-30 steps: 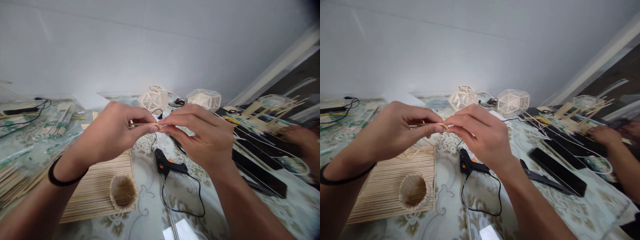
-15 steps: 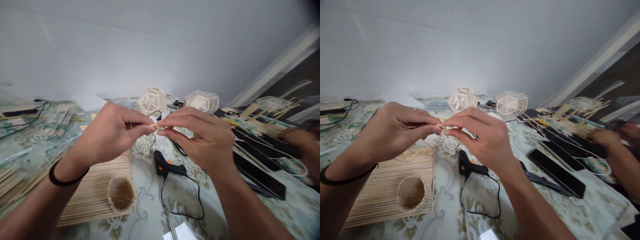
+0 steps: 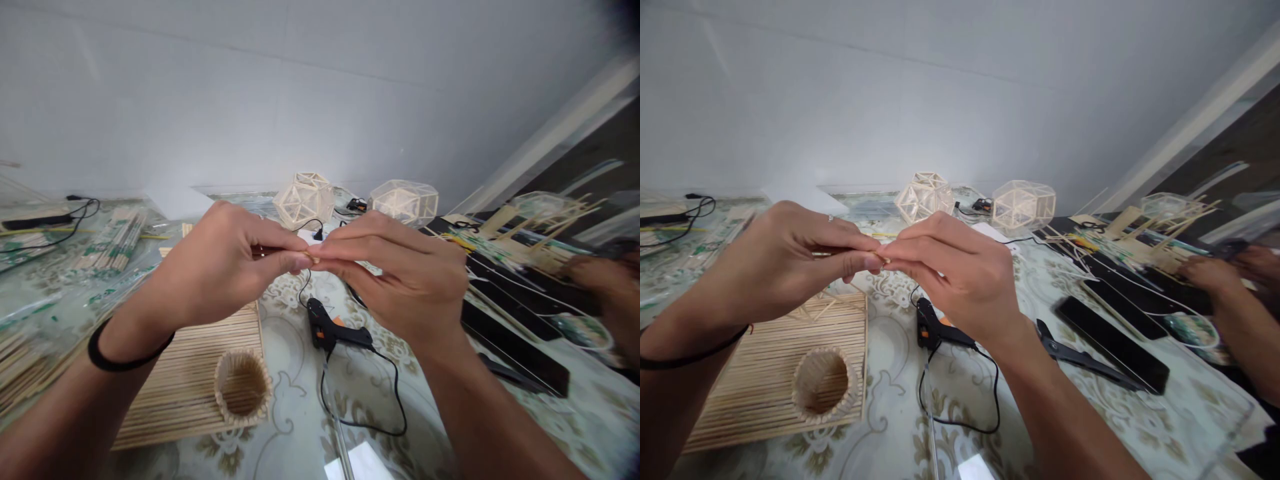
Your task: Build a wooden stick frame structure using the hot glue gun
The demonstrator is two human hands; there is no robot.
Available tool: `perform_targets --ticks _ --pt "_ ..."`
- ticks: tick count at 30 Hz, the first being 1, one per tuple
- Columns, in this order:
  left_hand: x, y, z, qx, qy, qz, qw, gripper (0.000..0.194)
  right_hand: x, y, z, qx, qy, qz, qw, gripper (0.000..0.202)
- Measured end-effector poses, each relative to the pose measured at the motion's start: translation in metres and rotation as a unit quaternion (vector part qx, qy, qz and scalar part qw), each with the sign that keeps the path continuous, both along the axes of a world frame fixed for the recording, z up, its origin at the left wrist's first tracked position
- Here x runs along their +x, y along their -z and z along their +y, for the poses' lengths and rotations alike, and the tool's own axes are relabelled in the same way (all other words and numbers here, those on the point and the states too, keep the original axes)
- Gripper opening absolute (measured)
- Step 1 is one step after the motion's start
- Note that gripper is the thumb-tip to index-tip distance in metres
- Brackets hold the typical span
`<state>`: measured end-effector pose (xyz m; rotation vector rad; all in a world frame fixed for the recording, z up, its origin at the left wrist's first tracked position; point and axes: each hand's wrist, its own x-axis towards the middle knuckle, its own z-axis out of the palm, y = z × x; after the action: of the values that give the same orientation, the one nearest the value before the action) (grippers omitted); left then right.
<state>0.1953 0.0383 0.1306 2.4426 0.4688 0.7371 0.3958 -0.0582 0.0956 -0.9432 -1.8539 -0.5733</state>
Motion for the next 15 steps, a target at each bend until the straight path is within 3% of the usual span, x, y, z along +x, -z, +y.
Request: perform_targets --ticks 15 --pt "-0.0021 -0.0041 -0.0026 -0.016 -0.009 0.019 1.000 0.022 -0.0035 0.0069 0.0013 0.025 0.014 0.009 1.000 0.021"
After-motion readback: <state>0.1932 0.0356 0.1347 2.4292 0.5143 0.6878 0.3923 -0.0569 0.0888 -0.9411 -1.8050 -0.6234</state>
